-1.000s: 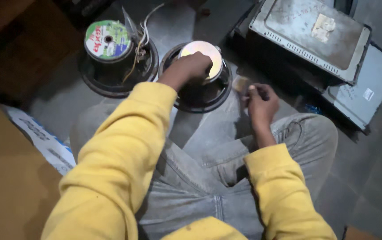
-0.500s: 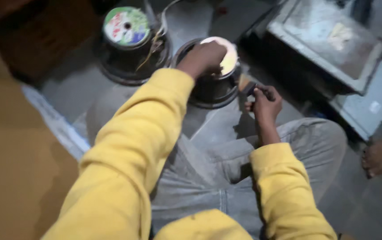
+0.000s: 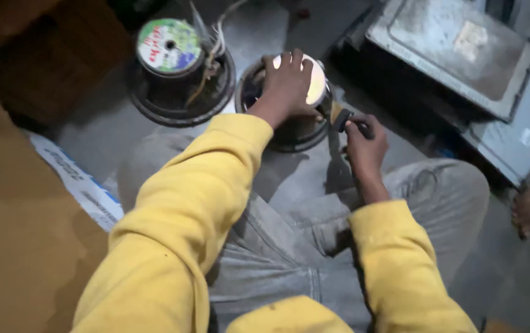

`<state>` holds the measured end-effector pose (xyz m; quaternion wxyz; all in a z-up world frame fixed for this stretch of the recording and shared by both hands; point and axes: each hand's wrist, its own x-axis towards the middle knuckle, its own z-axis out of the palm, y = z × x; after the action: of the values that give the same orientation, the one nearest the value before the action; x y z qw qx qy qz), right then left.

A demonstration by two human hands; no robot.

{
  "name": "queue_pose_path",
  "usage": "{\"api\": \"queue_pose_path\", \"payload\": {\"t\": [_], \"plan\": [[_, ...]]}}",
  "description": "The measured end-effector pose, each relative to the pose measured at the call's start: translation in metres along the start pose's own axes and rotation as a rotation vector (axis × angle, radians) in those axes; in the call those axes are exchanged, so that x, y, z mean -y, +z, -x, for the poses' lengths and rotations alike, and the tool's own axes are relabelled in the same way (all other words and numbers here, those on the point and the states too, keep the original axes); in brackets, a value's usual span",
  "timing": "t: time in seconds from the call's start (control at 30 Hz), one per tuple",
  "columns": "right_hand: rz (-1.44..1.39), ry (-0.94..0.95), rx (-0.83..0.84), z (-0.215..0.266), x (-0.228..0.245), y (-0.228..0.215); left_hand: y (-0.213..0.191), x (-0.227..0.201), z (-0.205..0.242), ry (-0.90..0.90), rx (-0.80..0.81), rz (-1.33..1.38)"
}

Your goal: The person sits on the floor and uses a brush to clean the surface of a speaker cone. They rotate the speaker and brush different areas, including the cone and the rim, to remove dust and debris.

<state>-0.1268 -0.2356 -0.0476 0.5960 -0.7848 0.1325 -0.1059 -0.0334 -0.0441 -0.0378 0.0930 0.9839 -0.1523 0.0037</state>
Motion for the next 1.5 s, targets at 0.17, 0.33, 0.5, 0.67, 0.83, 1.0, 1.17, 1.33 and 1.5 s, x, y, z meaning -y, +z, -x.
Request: {"api": "queue_pose_path", "payload": {"t": [0.17, 0.33, 0.5, 0.67, 0.83, 1.0, 1.17, 1.33, 1.5], "plan": [[-0.063, -0.053, -0.147, -0.003, -0.001, -0.009, 0.02, -0.027, -0.004, 0.079, -0.146, -0.329], [-0.189, 0.221, -0.2, -0.007, 0.009, -0.012, 0.014, -0.031, -0.002, -0.304, 0.044, -0.1], [-0.314, 0.191, -0.228, -0.012, 0.021, -0.014, 0.008, -0.018, -0.007, -0.42, 0.117, 0.16], [-0.428, 0.313, -0.306, -0.016, 0.026, -0.02, 0.009, -0.016, -0.028, -0.448, 0.191, 0.176], [-0.483, 0.394, -0.304, -0.022, 0.025, -0.025, 0.013, -0.025, -0.033, -0.443, 0.179, 0.166], [-0.52, 0.434, -0.213, -0.021, 0.021, -0.024, 0.008, -0.032, -0.039, -0.523, 0.14, 0.207], [-0.563, 0.393, -0.26, -0.023, 0.012, -0.028, 0.006, -0.038, -0.046, -0.609, 0.158, 0.226], [-0.693, 0.187, -0.484, -0.039, 0.02, -0.05, -0.004, -0.035, -0.047, -0.593, 0.092, 0.204], [-0.668, 0.096, -0.59, -0.037, 0.021, -0.081, 0.005, -0.03, -0.044, -0.556, 0.071, 0.236]]}}
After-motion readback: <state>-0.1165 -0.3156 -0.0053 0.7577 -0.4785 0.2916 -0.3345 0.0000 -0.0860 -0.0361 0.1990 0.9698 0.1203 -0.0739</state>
